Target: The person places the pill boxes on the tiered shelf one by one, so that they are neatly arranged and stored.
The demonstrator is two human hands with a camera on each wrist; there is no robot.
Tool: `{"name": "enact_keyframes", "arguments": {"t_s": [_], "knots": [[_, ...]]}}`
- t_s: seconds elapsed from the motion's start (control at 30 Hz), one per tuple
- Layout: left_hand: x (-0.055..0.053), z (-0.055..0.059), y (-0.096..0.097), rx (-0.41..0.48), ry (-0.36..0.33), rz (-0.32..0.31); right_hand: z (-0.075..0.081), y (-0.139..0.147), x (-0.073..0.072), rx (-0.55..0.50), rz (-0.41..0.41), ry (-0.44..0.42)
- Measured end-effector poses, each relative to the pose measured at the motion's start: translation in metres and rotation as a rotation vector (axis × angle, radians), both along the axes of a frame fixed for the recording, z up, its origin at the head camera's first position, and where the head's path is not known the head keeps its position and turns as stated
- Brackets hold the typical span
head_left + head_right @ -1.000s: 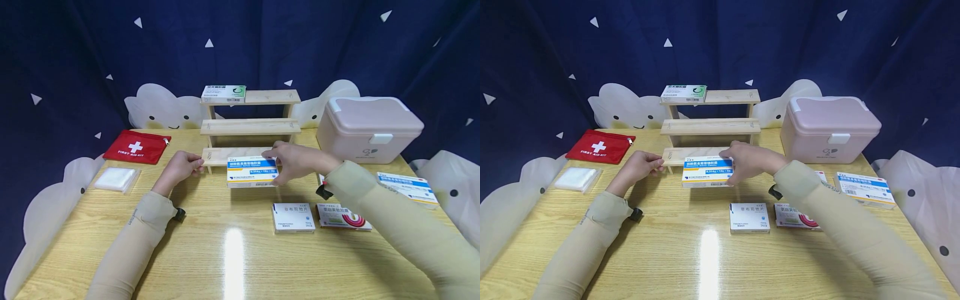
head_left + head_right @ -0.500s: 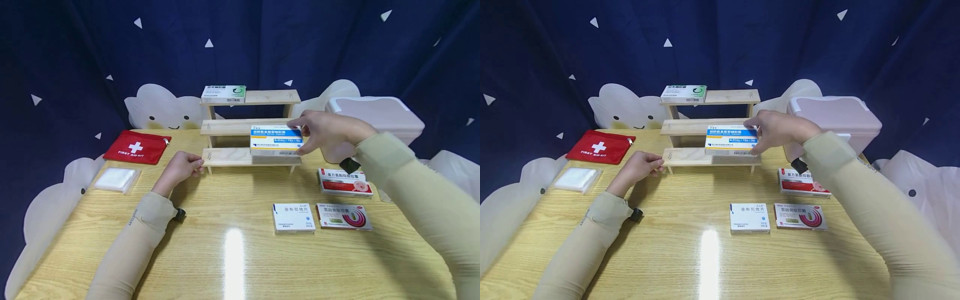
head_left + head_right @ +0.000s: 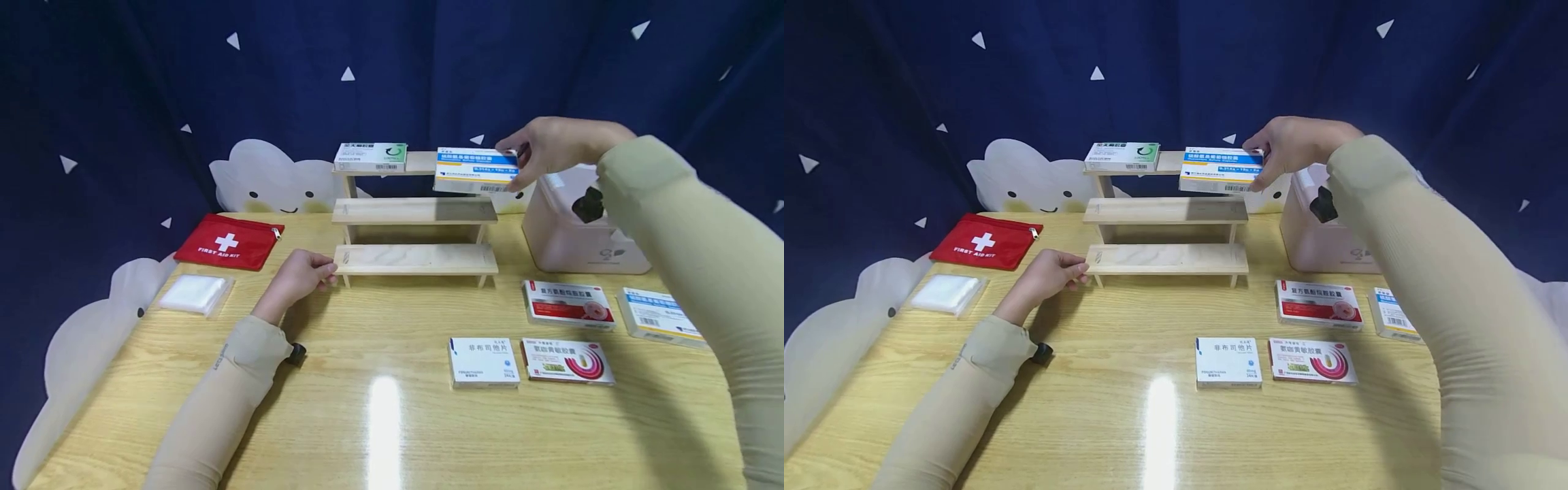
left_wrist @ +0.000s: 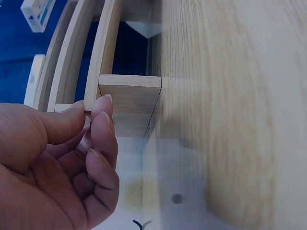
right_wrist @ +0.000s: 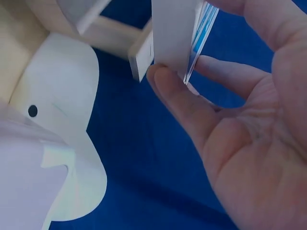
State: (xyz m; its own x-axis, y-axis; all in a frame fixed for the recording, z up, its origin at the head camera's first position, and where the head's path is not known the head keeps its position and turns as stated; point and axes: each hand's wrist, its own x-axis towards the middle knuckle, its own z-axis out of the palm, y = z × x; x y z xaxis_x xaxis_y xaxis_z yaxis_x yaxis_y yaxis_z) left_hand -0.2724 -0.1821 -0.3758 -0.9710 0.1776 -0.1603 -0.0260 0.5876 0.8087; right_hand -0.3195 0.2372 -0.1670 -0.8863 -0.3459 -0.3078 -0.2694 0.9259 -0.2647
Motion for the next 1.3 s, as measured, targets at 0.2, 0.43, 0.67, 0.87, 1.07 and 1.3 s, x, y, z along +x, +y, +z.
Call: {"name": "enact_keyframes", "arguments": {"t_s": [0.2, 0.43, 0.67, 0.87, 1.07, 1.3], "knots": [[0.005, 0.000, -0.002, 0.005, -0.007, 0.009, 0.006, 0.000, -0.028, -0.049, -0.015, -0.041], [0.011, -0.002, -0.002, -0.003, 0.001, 0.018, 0.003, -0.005, -0.048, -0.092, -0.044, -0.107], [0.015, -0.002, -0.001, -0.018, 0.003, 0.010, -0.003, -0.011, -0.053, -0.099, -0.084, -0.150], [0.018, 0.000, -0.001, -0.035, 0.004, 0.008, -0.006, -0.011, -0.054, -0.090, -0.108, -0.166], [0.020, 0.001, -0.001, -0.026, 0.012, 0.008, -0.010, -0.013, -0.055, -0.090, -0.138, -0.155], [0.020, 0.000, -0.001, -0.024, 0.019, 0.003, -0.013, -0.012, -0.056, -0.100, -0.168, -0.157]]}}
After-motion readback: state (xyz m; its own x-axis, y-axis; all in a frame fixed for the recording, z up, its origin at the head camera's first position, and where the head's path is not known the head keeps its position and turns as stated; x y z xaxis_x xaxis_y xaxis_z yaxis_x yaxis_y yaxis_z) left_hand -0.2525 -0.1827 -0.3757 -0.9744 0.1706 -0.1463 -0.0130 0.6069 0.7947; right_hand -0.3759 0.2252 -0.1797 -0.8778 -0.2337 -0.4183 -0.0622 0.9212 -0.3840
